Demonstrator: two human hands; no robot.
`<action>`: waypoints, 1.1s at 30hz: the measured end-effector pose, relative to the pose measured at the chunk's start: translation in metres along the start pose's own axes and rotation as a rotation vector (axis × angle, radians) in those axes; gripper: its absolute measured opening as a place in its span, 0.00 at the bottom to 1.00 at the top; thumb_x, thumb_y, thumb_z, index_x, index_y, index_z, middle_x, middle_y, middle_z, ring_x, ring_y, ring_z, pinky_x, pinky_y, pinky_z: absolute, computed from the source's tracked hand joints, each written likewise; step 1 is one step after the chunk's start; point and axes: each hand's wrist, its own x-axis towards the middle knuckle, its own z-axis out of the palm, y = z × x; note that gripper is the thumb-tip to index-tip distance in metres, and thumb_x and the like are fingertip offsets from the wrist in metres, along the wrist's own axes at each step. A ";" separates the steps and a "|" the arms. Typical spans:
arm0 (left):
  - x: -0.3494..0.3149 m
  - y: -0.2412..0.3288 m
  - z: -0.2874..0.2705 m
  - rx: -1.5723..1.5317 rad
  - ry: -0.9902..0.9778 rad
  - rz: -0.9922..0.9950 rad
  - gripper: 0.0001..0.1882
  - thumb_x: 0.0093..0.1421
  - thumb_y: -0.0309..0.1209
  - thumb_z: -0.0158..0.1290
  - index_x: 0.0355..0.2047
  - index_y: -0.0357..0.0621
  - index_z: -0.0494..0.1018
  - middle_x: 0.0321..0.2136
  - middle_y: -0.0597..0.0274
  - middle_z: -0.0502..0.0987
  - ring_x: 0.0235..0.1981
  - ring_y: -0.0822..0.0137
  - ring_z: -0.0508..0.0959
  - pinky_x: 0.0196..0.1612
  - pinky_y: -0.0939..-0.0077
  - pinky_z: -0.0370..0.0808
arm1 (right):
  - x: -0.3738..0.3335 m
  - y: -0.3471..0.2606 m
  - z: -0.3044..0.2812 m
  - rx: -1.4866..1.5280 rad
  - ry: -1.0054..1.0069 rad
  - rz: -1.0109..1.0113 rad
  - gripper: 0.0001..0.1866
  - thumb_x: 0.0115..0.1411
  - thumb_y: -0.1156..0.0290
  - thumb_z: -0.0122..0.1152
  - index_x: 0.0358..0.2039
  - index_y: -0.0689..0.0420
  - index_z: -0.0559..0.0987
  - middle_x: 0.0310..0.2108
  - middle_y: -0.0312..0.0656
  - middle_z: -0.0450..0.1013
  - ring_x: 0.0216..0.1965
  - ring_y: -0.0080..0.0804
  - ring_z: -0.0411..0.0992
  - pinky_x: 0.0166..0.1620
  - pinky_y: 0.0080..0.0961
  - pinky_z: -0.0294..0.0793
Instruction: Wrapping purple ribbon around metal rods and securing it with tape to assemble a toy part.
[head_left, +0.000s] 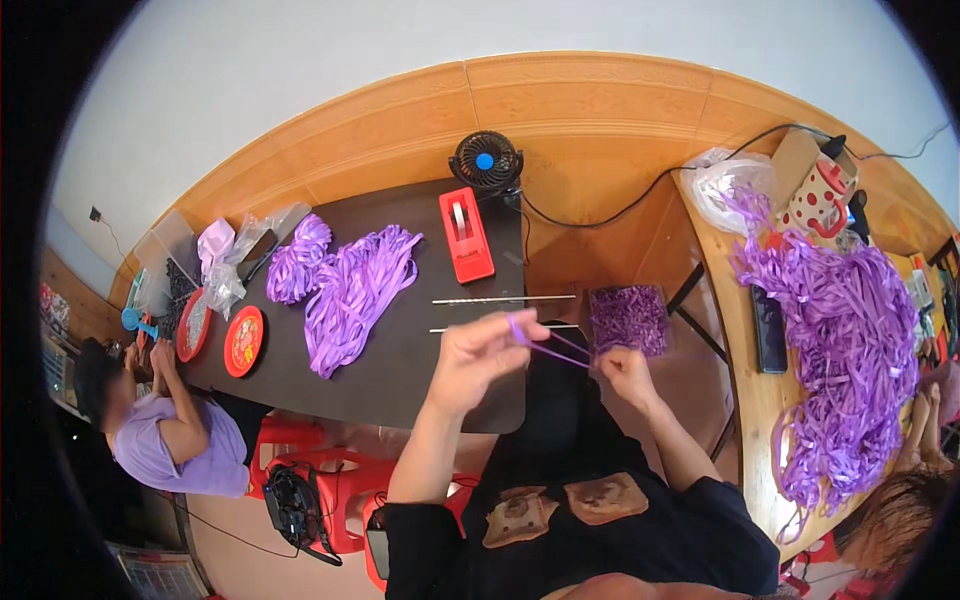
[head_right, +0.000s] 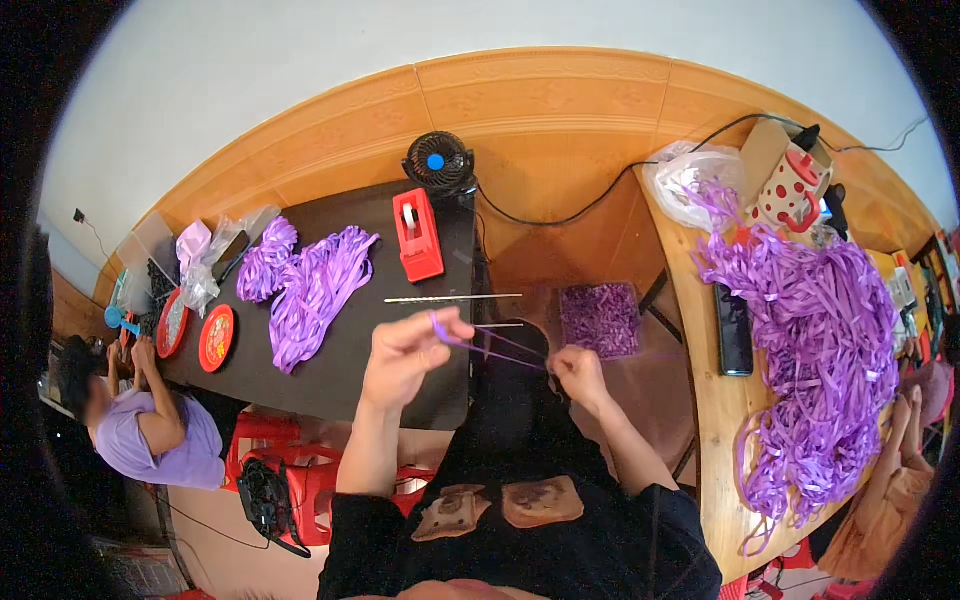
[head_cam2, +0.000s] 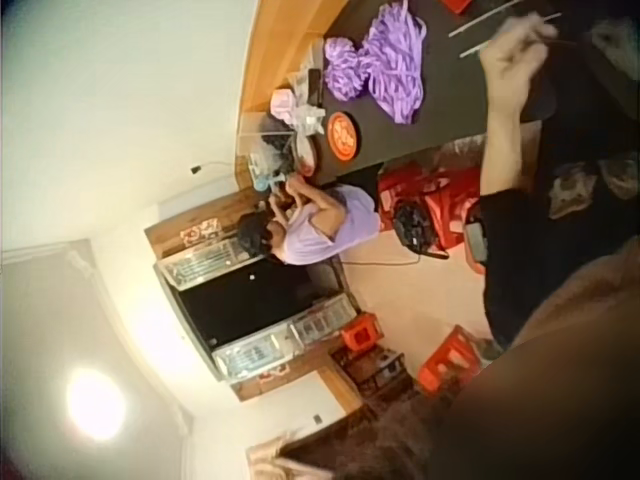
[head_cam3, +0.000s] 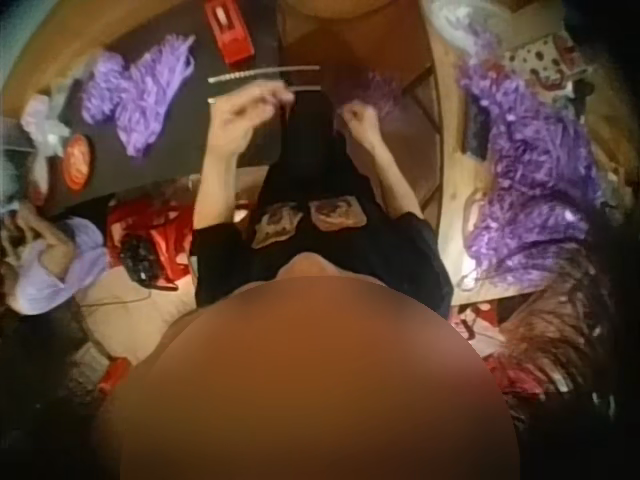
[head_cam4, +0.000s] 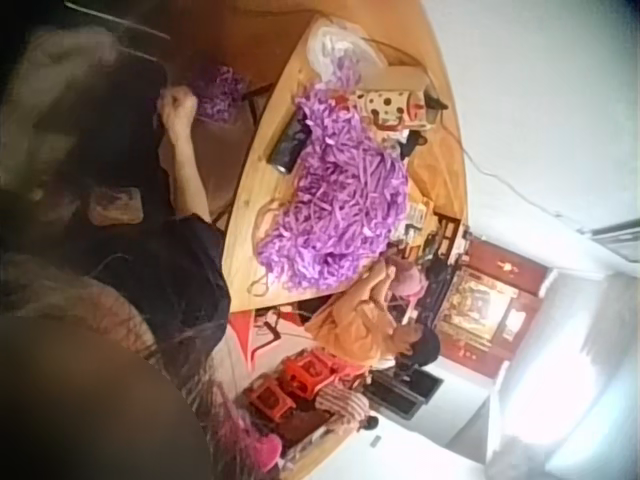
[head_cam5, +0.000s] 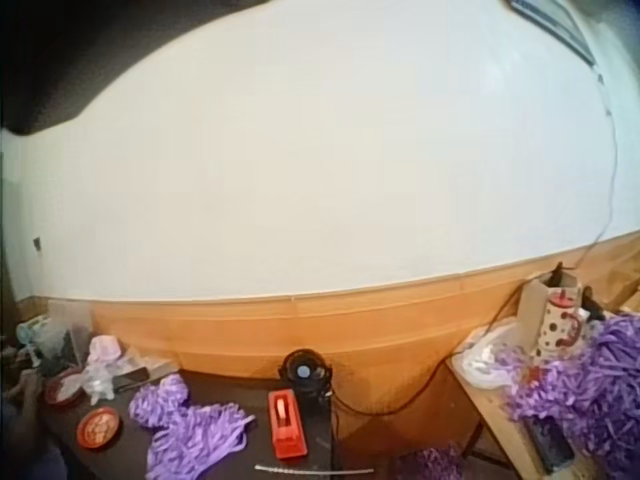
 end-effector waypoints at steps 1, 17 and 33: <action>0.003 -0.005 -0.006 -0.032 0.047 -0.019 0.23 0.53 0.15 0.53 0.51 0.37 0.69 0.37 0.54 0.77 0.42 0.65 0.76 0.47 0.74 0.72 | -0.009 -0.006 -0.002 -0.047 -0.092 0.069 0.04 0.47 0.76 0.59 0.23 0.64 0.78 0.23 0.48 0.73 0.24 0.41 0.73 0.28 0.30 0.70; -0.009 -0.049 0.040 -0.230 0.049 -0.370 0.16 0.56 0.20 0.53 0.46 0.32 0.72 0.29 0.56 0.78 0.28 0.69 0.78 0.34 0.79 0.74 | -0.004 -0.083 -0.026 0.322 -0.028 -0.033 0.23 0.46 0.79 0.64 0.45 0.61 0.74 0.44 0.47 0.69 0.46 0.38 0.68 0.46 0.27 0.68; -0.035 -0.111 0.069 -0.250 0.187 -0.583 0.14 0.58 0.26 0.54 0.44 0.36 0.73 0.25 0.61 0.78 0.23 0.76 0.76 0.27 0.85 0.72 | 0.048 -0.082 -0.036 -0.324 0.168 -0.684 0.08 0.41 0.79 0.61 0.26 0.59 0.77 0.30 0.38 0.72 0.31 0.35 0.68 0.33 0.31 0.61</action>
